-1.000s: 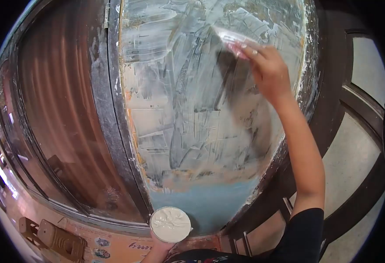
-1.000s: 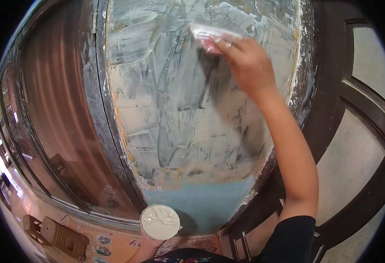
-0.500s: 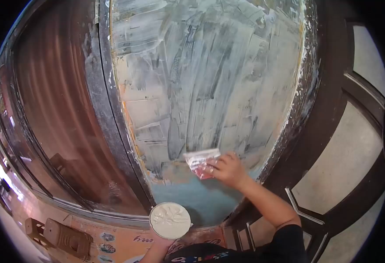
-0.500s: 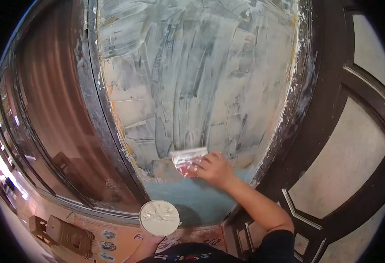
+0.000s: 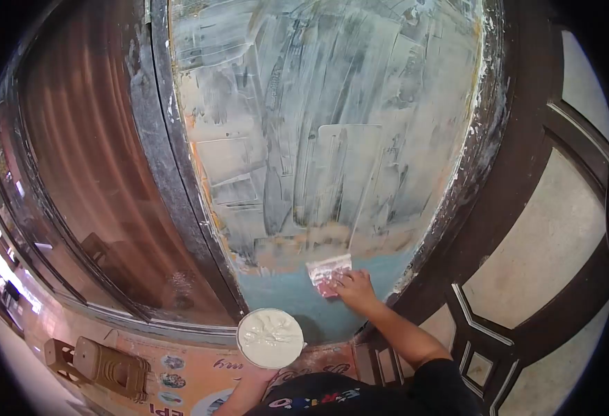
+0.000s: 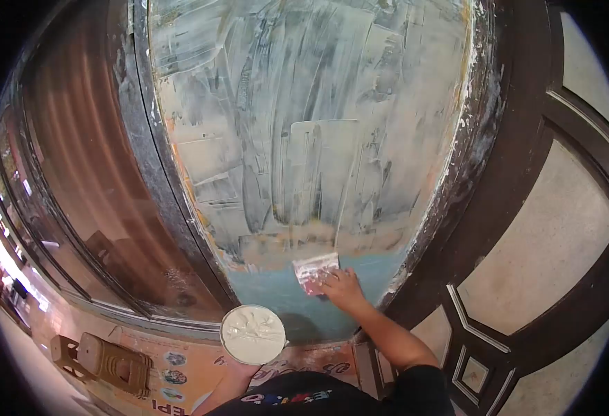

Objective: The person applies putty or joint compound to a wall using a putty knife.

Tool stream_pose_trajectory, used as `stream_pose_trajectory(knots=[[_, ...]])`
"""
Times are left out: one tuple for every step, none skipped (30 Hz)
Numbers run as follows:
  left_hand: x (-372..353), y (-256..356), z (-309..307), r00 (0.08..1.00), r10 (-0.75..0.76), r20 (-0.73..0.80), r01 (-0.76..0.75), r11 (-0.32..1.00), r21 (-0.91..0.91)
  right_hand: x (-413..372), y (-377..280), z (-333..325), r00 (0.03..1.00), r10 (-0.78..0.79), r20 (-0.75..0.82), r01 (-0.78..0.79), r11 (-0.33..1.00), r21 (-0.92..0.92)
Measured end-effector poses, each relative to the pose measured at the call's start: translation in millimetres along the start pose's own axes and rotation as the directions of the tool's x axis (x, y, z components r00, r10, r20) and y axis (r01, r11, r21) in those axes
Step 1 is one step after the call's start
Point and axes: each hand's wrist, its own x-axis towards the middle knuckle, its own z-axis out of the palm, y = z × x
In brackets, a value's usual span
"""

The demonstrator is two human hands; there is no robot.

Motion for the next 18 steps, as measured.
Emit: stream_pose_trajectory(knots=[[-3, 2, 0, 1.0, 0.006, -0.002, -0.006, 1.0, 0.001, -11, -8, 0, 1.0, -0.003, -0.003, 0.003, 1.0, 0.004], [-5, 4, 1, 0.998, -0.022, 0.058, 0.034, 0.979, -0.2, -17, -13, -3, 0.997, 0.029, 0.073, -0.034, 0.997, 0.075], [-7, 5, 1, 0.992, -0.043, 0.12, 0.087, 0.917, -0.389, -23, -16, -5, 0.986, 0.059, 0.153, -0.082, 0.987, 0.142], [-9, 4, -2, 0.992, -0.046, 0.116, 0.088, 0.917, -0.388, -26, -17, -5, 0.986, 0.063, 0.156, -0.086, 0.986, 0.144], [-8, 2, -7, 0.997, -0.006, 0.078, 0.026, 0.967, -0.252, -22, -16, -12, 0.981, 0.094, 0.17, -0.133, 0.961, 0.24], [-7, 2, -8, 0.998, 0.042, 0.048, -0.036, 0.993, -0.109, -14, -14, -22, 0.975, 0.121, 0.185, -0.178, 0.926, 0.333], [-5, 5, -8, 0.997, -0.068, 0.027, 0.073, 0.881, -0.468, -3, -9, -32, 0.975, 0.119, 0.187, -0.177, 0.926, 0.333], [-4, 5, -6, 0.998, -0.065, 0.026, 0.07, 0.88, -0.469, 17, -4, -48, 0.989, 0.104, 0.103, -0.133, 0.935, 0.328], [-3, 3, -4, 0.997, -0.056, 0.059, 0.077, 0.884, -0.46, 39, 1, -62, 0.996, 0.089, 0.02, -0.09, 0.943, 0.322], [-3, 2, -2, 0.995, -0.051, 0.089, 0.086, 0.889, -0.451, 59, 5, -71, 0.993, 0.077, -0.092, -0.05, 0.963, 0.266], [-4, 2, 5, 0.996, -0.052, 0.076, 0.079, 0.905, -0.418, 81, 9, -80, 0.978, 0.059, -0.202, -0.017, 0.979, 0.205], [-2, 0, 2, 0.996, -0.054, 0.07, 0.078, 0.905, -0.418, 105, 10, -90, 0.958, 0.053, -0.283, -0.005, 0.985, 0.17], [2, -3, -3, 0.998, -0.056, 0.03, 0.063, 0.922, -0.382, 125, 9, -95, 0.931, 0.045, -0.362, 0.004, 0.991, 0.133], [4, -4, -5, 0.998, -0.058, -0.01, 0.051, 0.937, -0.344, 136, 5, -87, 0.932, 0.051, -0.358, -0.002, 0.991, 0.137], [3, -4, -1, 0.995, -0.062, 0.079, 0.086, 0.932, -0.351, 143, 2, -73, 0.93, 0.075, -0.36, -0.066, 0.997, 0.036], [1, -6, -1, 0.995, -0.066, 0.077, 0.089, 0.933, -0.349, 143, 3, -53, 0.926, 0.096, -0.366, -0.129, 0.989, -0.066], [1, -7, 0, 0.995, -0.04, 0.096, 0.069, 0.947, -0.315, 130, 6, -14, 0.919, 0.097, -0.381, -0.151, 0.982, -0.113], [-1, -7, 0, 0.993, -0.014, 0.116, 0.047, 0.959, -0.281, 111, 2, 13, 0.919, 0.1, -0.38, -0.153, 0.982, -0.112]])
